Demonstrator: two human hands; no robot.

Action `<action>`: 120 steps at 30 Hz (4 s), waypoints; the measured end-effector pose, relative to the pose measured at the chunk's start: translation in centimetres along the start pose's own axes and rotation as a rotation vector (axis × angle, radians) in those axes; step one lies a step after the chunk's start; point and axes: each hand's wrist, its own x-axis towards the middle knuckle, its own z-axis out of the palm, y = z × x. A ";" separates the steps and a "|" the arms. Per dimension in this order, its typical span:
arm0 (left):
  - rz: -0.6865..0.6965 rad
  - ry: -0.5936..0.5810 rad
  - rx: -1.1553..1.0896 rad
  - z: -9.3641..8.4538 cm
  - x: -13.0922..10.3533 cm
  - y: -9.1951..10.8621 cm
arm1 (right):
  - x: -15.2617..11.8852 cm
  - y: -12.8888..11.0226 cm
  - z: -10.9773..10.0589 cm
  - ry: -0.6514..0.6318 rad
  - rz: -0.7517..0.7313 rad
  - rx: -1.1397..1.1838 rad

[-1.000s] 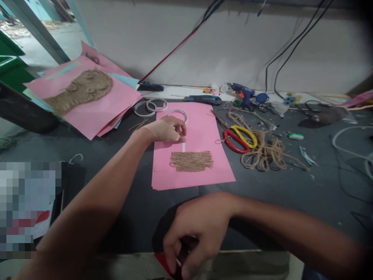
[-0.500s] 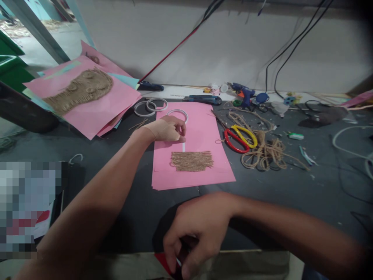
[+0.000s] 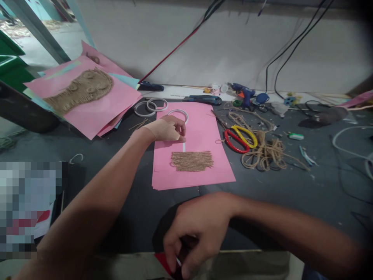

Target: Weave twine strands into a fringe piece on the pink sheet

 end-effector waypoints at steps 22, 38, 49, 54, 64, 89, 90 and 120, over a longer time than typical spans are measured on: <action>0.010 0.039 -0.012 0.0 0.3 -0.5 | -0.2 -0.1 0.0 0.006 -0.012 -0.036; 0.067 0.060 -0.030 0.0 0.0 -1.2 | -0.2 0.1 -0.2 -0.014 -0.012 -0.037; 0.022 0.213 -0.292 0.3 -0.4 -0.9 | -3.6 -2.2 -2.0 0.166 -0.078 -0.153; 0.009 0.549 -0.792 1.0 0.3 -2.7 | -9.0 -3.4 -5.9 0.876 0.136 -0.460; -0.005 0.544 -0.582 1.0 0.3 -2.0 | -10.2 3.1 -10.2 1.152 0.280 -0.885; 0.130 0.466 -0.851 1.8 0.9 0.9 | -9.5 4.2 -11.9 1.102 0.224 -0.899; 0.126 0.452 -0.854 2.1 0.9 0.6 | -9.5 4.3 -11.9 1.108 0.224 -0.882; 0.108 0.386 -0.892 3.0 1.0 -0.4 | -9.1 3.8 -12.4 1.133 0.200 -0.600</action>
